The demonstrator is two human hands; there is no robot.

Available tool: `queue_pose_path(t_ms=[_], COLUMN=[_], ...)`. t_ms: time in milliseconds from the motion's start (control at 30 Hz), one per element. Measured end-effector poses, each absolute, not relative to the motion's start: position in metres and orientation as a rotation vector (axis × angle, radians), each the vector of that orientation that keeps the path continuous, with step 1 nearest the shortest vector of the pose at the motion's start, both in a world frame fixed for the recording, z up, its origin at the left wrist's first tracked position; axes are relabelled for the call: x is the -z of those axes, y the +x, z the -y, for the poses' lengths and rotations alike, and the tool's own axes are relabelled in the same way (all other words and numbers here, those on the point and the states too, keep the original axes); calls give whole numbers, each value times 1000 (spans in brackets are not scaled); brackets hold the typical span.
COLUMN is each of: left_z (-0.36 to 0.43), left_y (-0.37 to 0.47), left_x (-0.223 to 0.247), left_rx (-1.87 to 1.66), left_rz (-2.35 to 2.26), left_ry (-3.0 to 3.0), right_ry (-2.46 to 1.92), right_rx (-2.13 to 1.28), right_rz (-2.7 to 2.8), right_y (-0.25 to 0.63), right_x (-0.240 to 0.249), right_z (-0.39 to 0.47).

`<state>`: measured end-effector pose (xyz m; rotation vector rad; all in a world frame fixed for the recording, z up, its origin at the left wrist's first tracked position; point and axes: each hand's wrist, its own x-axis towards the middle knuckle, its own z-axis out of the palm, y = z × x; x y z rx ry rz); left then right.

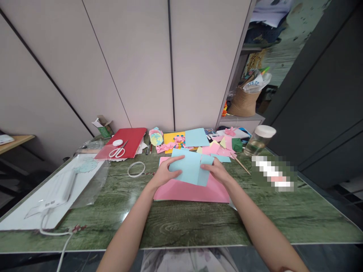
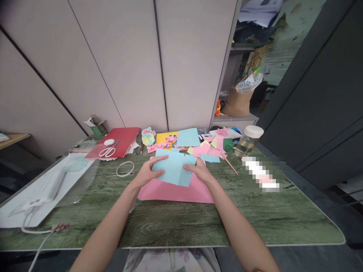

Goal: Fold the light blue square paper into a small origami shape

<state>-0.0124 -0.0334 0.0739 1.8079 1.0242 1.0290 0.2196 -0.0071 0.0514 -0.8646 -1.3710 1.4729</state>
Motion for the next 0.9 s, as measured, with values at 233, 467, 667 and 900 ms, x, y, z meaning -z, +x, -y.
queue_pose_path(t_ms=[233, 467, 667, 900], left_z=[34, 34, 35, 36], left_y=[-12, -11, -11, -7], left_x=[-76, -76, -77, -74], left_rx=[-1028, -1048, -1048, -1113], left_rz=[-1040, -1050, -1041, -1052], left_ry=[1815, 1806, 1820, 1825], right_ry=[-877, -919, -957, -1101], right_rx=[-1469, -1442, -1369, -1194], right_rz=[1370, 1397, 1443, 1443], right_y=[219, 219, 218, 215], right_x=[-54, -58, -59, -59], right_z=[9, 11, 12, 11])
